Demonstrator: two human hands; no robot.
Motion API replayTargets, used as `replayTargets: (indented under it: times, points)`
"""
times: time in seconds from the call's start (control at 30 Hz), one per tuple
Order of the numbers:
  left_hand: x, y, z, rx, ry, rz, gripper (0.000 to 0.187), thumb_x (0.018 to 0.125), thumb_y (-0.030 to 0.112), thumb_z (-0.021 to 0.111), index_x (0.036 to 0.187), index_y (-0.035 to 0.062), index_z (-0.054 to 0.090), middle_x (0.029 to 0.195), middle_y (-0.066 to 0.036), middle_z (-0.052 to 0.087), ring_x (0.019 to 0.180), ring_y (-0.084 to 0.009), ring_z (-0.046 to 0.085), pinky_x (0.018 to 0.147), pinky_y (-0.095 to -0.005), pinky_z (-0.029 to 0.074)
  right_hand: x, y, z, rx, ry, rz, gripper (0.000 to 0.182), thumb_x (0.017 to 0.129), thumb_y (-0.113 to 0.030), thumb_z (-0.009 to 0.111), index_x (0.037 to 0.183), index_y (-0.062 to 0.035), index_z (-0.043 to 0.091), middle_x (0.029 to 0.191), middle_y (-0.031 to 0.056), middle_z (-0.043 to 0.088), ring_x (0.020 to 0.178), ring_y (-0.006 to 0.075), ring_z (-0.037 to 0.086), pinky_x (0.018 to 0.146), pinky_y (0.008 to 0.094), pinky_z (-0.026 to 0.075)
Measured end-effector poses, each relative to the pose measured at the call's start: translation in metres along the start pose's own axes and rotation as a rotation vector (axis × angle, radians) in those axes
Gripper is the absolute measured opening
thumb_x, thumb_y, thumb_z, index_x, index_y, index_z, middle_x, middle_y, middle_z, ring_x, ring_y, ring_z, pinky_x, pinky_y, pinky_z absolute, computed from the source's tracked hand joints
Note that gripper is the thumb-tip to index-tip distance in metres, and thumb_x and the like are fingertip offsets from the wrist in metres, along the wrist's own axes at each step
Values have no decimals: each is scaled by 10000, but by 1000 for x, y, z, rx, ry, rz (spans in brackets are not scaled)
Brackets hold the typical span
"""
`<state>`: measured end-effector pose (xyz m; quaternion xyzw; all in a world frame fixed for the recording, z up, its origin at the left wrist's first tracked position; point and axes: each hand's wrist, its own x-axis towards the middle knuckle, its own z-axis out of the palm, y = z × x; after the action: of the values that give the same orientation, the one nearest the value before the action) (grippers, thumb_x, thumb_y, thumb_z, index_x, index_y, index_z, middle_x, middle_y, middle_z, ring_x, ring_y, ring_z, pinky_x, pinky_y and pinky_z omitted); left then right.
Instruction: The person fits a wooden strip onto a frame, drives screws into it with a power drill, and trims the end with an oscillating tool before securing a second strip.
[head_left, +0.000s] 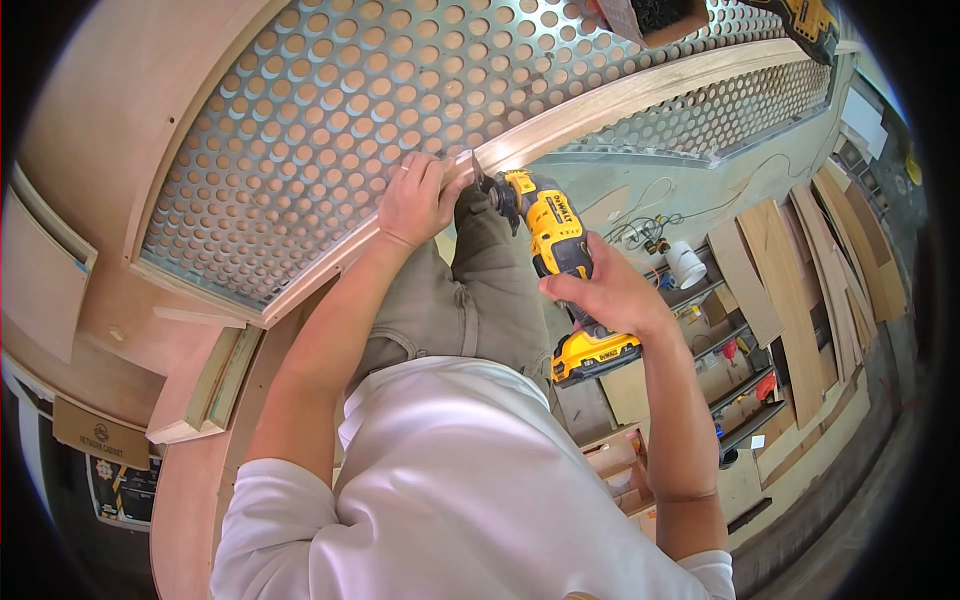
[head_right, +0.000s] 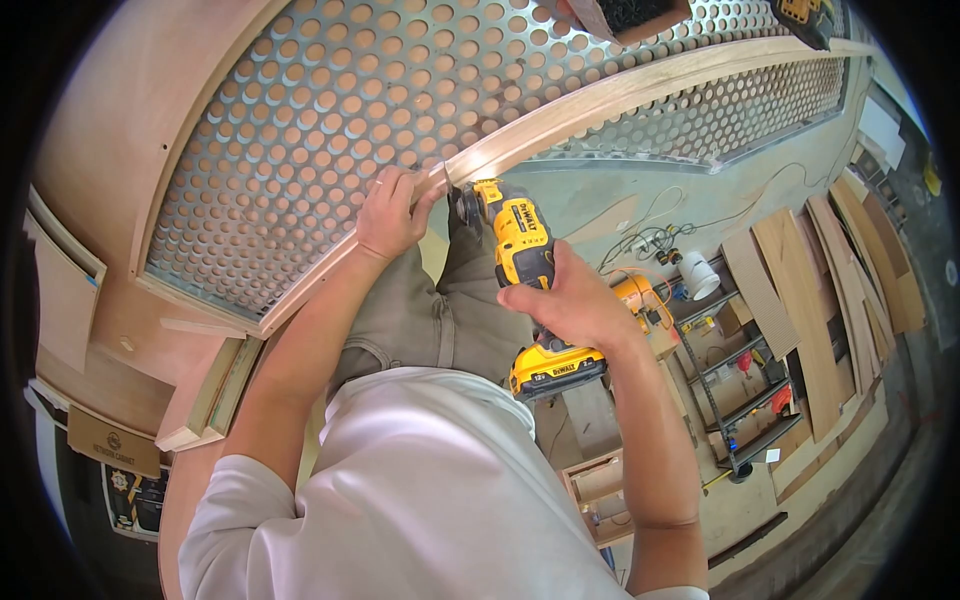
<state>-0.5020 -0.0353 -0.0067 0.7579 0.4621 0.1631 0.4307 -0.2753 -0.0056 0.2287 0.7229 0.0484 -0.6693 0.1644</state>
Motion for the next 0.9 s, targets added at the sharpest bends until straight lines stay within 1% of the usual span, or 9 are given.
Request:
replayTargets:
  times: [0.1, 0.2, 0.3, 0.4, 0.6, 0.7, 0.8, 0.9]
  points:
    - [0, 1, 0, -6, -11, -12, 295, 884, 250, 765, 1066, 36, 673, 939, -123, 616, 867, -315, 631, 741, -396, 529, 5, 6, -1, 18, -6, -29, 646, 765, -350, 841, 1184, 30, 529, 944, 88, 650, 751, 148, 623, 675, 318, 525]
    - [0, 1, 0, 2, 0, -3, 291, 885, 249, 763, 1064, 38, 673, 939, -121, 616, 869, -314, 629, 741, -396, 530, 9, 8, -4, -35, -2, -35, 664, 757, -363, 846, 1188, 30, 529, 936, 83, 648, 756, 145, 621, 678, 315, 524]
    - [0, 0, 0, 11, 4, 6, 289, 887, 249, 760, 1065, 38, 674, 939, -118, 615, 871, -312, 629, 743, -397, 531, 3, -3, -6, -34, -19, -1, 666, 758, -366, 845, 1192, 30, 530, 930, 80, 649, 751, 147, 620, 674, 312, 523]
    - [1, 0, 1, 9, 47, 37, 281, 890, 265, 777, 1031, 41, 682, 899, -98, 585, 805, -297, 619, 671, -385, 512, 4, -1, -6, -26, -15, -12, 666, 760, -362, 844, 1197, 29, 530, 925, 77, 648, 747, 148, 617, 671, 310, 521]
    - [1, 0, 1, -4, 57, 45, 264, 885, 241, 774, 1034, 47, 676, 907, -102, 581, 817, -305, 616, 679, -394, 509, 11, 5, -4, -1, -6, -53, 701, 762, -385, 831, 1227, 43, 528, 934, 92, 658, 735, 158, 626, 673, 312, 522]
    - [1, 4, -1, -8, 46, 27, 246, 885, 218, 762, 1041, 52, 671, 907, -108, 580, 824, -312, 616, 699, -402, 510, 27, 4, 7, -79, 100, -59, 641, 802, -300, 823, 1297, -16, 529, 949, 64, 677, 684, 120, 623, 615, 289, 523]
    - [0, 2, -2, 46, 0, 5, 263, 882, 237, 754, 1034, 43, 662, 935, -126, 617, 899, -322, 634, 751, -417, 528, 11, -4, 1, -36, 65, -42, 695, 762, -409, 819, 1217, 36, 540, 930, 109, 673, 737, 170, 643, 683, 313, 527]
    - [-1, 1, 1, -21, 30, 10, 251, 890, 206, 744, 1076, 54, 674, 922, -119, 583, 856, -333, 616, 743, -422, 514, -10, 0, -3, -38, 61, 32, 686, 759, -395, 831, 1210, 32, 540, 915, 97, 671, 716, 161, 643, 671, 315, 531]
